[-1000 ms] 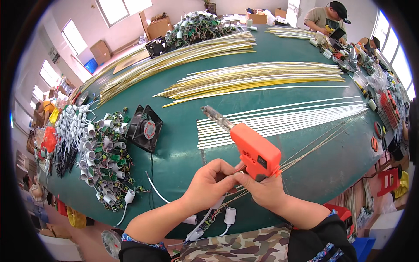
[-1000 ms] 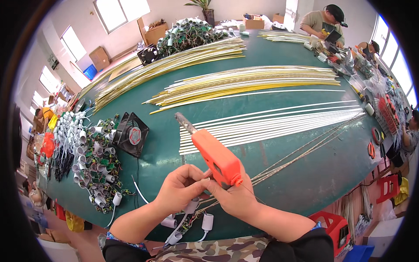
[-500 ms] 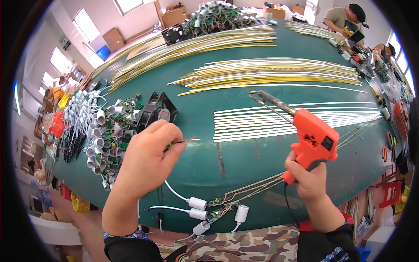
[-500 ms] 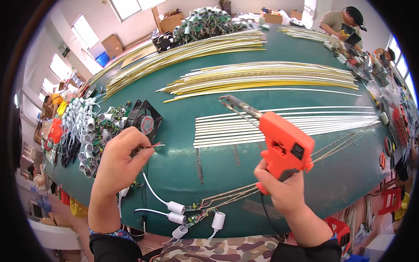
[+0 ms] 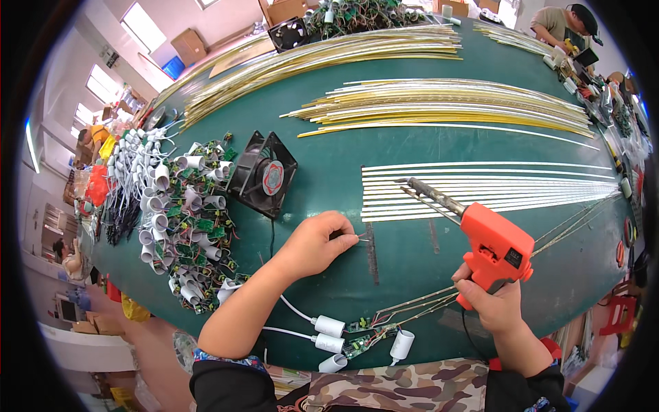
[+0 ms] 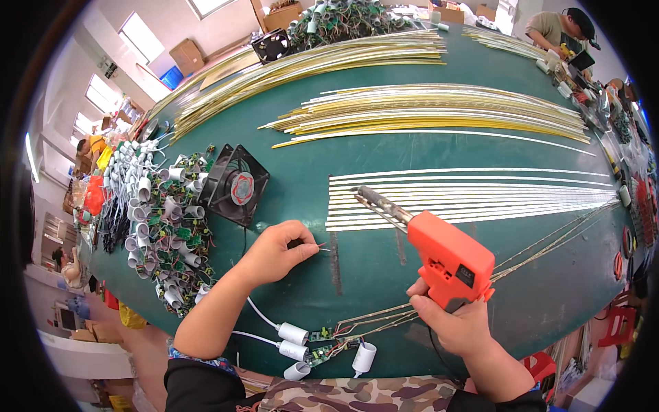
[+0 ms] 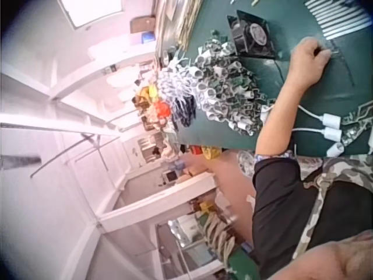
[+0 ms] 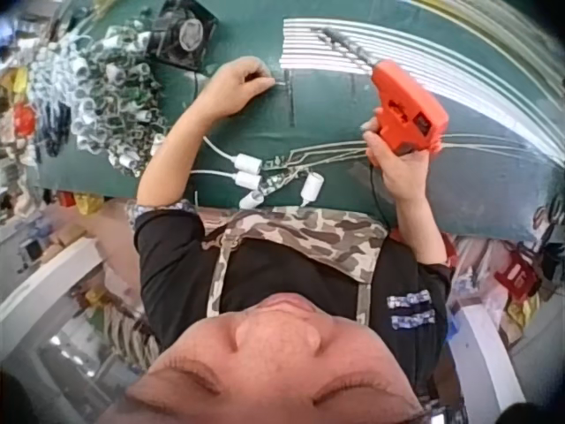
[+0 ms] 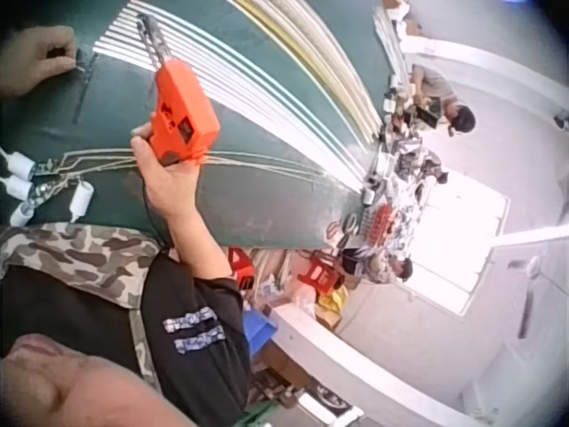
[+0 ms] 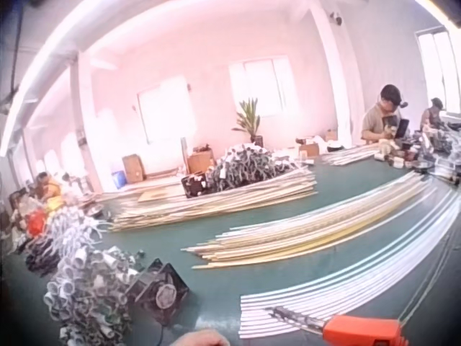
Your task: The person solders wires from circuit board components onto the ends of LED strips using a soldering iron.
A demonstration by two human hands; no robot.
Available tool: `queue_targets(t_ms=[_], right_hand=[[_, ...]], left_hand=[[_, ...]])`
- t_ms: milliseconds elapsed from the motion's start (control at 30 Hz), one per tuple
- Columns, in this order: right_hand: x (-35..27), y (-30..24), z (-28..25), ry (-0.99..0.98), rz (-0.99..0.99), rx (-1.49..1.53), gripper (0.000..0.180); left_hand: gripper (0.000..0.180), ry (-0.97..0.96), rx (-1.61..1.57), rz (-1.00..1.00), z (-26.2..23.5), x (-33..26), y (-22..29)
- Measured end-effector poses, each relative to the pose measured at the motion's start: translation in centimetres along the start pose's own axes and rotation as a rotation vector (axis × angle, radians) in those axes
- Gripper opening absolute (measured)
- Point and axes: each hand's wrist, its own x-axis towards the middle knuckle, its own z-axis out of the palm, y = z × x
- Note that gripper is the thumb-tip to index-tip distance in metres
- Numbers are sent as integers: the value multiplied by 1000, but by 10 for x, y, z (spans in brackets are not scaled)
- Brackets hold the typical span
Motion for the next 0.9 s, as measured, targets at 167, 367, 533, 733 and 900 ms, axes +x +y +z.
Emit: queue_targets(t_ms=[167,367,533,733,900], right_hand=[[4,4,0,-73,70,-7,47],[12,-1,12,-96,92,45,49],[12,8,11,-123,83,-71,47],[13,16,10,-218,35,-283,52],[16,22,18,-146,-68,-342,39]], left_hand=[[13,-3,-134,-283,-5,8,7],[18,-35,78,-185,-7,22,6],[20,-111,220,-174,-13,34,13],[19,-203,296,-175,-15,42,15],[19,-159,350,-148,-12,42,13]])
